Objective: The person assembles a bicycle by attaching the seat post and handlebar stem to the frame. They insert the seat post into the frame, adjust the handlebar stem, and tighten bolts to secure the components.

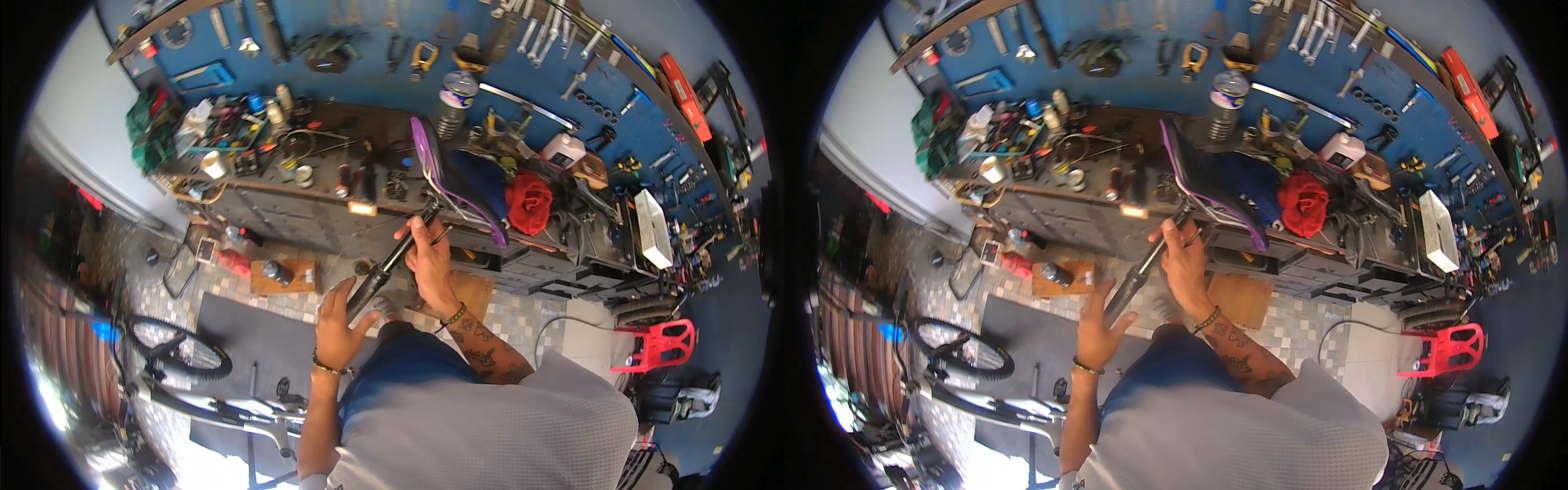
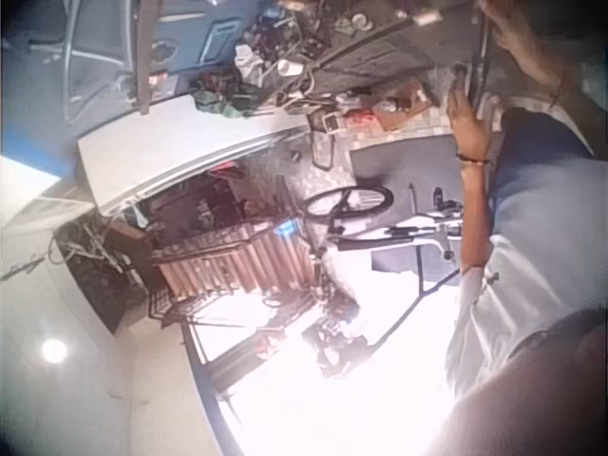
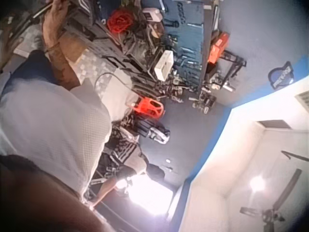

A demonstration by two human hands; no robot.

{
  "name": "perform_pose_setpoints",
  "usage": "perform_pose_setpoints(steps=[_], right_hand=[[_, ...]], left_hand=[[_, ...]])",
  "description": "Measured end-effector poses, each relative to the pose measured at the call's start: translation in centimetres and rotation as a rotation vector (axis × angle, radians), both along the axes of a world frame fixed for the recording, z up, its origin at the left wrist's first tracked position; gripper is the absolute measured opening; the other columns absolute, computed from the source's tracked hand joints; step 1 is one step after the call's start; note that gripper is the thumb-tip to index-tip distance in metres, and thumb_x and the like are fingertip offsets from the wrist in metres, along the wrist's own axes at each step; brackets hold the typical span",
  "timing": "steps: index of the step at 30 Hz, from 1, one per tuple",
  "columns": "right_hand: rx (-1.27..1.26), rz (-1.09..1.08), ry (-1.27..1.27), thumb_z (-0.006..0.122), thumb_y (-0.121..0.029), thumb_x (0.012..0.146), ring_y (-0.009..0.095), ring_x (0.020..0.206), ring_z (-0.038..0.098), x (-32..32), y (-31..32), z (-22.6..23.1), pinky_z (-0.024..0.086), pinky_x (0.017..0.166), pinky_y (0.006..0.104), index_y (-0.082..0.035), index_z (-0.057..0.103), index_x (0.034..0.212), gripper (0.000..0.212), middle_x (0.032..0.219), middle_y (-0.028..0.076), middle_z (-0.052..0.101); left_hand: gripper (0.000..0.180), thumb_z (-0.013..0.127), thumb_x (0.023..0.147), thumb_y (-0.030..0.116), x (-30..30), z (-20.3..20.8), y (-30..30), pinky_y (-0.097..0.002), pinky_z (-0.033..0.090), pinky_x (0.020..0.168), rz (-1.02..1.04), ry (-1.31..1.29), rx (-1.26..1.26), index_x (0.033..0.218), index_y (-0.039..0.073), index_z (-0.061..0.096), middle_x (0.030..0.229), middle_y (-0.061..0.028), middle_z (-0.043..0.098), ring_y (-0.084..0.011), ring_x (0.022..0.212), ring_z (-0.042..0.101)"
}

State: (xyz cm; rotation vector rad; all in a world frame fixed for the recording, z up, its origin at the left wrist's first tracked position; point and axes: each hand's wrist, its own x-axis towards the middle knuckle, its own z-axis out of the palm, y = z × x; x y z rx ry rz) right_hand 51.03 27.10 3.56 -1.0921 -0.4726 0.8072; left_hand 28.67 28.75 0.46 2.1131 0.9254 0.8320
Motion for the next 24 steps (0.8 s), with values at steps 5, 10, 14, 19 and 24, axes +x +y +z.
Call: perform_pose_setpoints(steps=[5, 10, 14, 19, 24], right_hand=[[-0.032, -0.407, -0.239, 0.053, -0.045, 0.116, 0.009, 0.064, 0.056, 9.6, -1.5, -0.1, 0.039, 0.052, 0.0245, -0.01, 0.061, 0.1, 0.039, 0.078, 0.005, 0.066], [-0.112, -0.798, -0.396, 0.042, -0.055, 0.116, 0.013, 0.058, 0.05, 20.3, -9.0, 1.8, 0.041, 0.058, 0.0303, -0.008, 0.057, 0.093, 0.055, 0.07, 0.004, 0.057], [0.101, -0.987, -0.442, 0.044, -0.066, 0.113, 0.012, 0.057, 0.045, 24.9, -14.1, 2.3, 0.035, 0.057, 0.0279, -0.01, 0.056, 0.1, 0.059, 0.079, 0.001, 0.051], [0.203, -1.112, -0.47, 0.041, -0.072, 0.111, 0.012, 0.052, 0.04, 26.9, -16.2, 7.3, 0.03, 0.051, 0.0274, -0.009, 0.049, 0.095, 0.066, 0.07, 0.002, 0.043], [0.287, -1.177, -0.434, 0.043, -0.071, 0.111, 0.012, 0.052, 0.039, 31.2, -19.9, 8.7, 0.03, 0.051, 0.028, -0.011, 0.049, 0.092, 0.063, 0.073, 0.0, 0.043]], left_hand=[[0.038, 0.075, 0.104, 0.022, 10.9, -1.2, 6.7, -0.0413, 0.059, 0.097, -0.05, -0.113, -0.355, 0.137, 0.003, 0.07, 0.124, -0.0188, 0.078, -0.0326, 0.118, 0.076], [0.048, 0.077, 0.098, 0.017, 29.6, -4.8, 11.0, -0.0439, 0.059, 0.098, -0.306, 0.098, 0.031, 0.144, 0.011, 0.066, 0.131, -0.0155, 0.074, -0.0338, 0.122, 0.071], [0.052, 0.077, 0.096, 0.021, 42.0, -8.5, 12.0, -0.0519, 0.05, 0.112, -0.446, 0.305, 0.477, 0.146, 0.015, 0.065, 0.15, -0.0158, 0.063, -0.037, 0.142, 0.055], [0.037, 0.073, 0.097, 0.02, 46.7, -11.9, 17.4, -0.0543, 0.049, 0.114, -0.429, 0.241, 0.605, 0.133, 0.012, 0.071, 0.144, -0.0164, 0.067, -0.0374, 0.139, 0.058], [0.021, 0.069, 0.1, 0.023, 45.7, -3.9, 19.7, -0.0389, 0.053, 0.091, -0.221, -0.179, -0.134, 0.113, 0.006, 0.067, 0.108, -0.0077, 0.074, -0.0225, 0.101, 0.067]])
